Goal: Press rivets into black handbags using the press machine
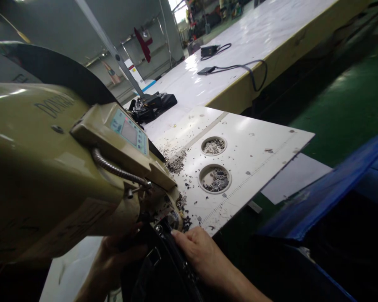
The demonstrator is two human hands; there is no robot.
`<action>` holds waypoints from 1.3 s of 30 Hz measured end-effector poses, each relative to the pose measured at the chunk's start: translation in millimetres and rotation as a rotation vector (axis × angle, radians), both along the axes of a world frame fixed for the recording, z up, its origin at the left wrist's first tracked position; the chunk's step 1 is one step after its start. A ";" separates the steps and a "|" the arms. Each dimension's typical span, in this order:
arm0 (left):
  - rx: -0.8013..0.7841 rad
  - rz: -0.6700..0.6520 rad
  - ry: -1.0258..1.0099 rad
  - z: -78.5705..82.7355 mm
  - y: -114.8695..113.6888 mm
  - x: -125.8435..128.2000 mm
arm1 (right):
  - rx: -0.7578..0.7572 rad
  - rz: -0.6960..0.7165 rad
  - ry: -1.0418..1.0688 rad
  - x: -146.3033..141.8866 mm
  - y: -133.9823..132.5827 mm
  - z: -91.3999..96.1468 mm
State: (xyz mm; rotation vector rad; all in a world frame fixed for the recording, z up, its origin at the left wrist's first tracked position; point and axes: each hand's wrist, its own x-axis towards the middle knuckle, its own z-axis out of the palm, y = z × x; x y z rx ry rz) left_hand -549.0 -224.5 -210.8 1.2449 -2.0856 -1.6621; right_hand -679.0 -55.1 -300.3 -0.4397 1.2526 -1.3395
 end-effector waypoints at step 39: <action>0.006 0.084 0.082 -11.9 0.3 6.6 | 0.046 0.002 0.056 -0.7 0.4 2.1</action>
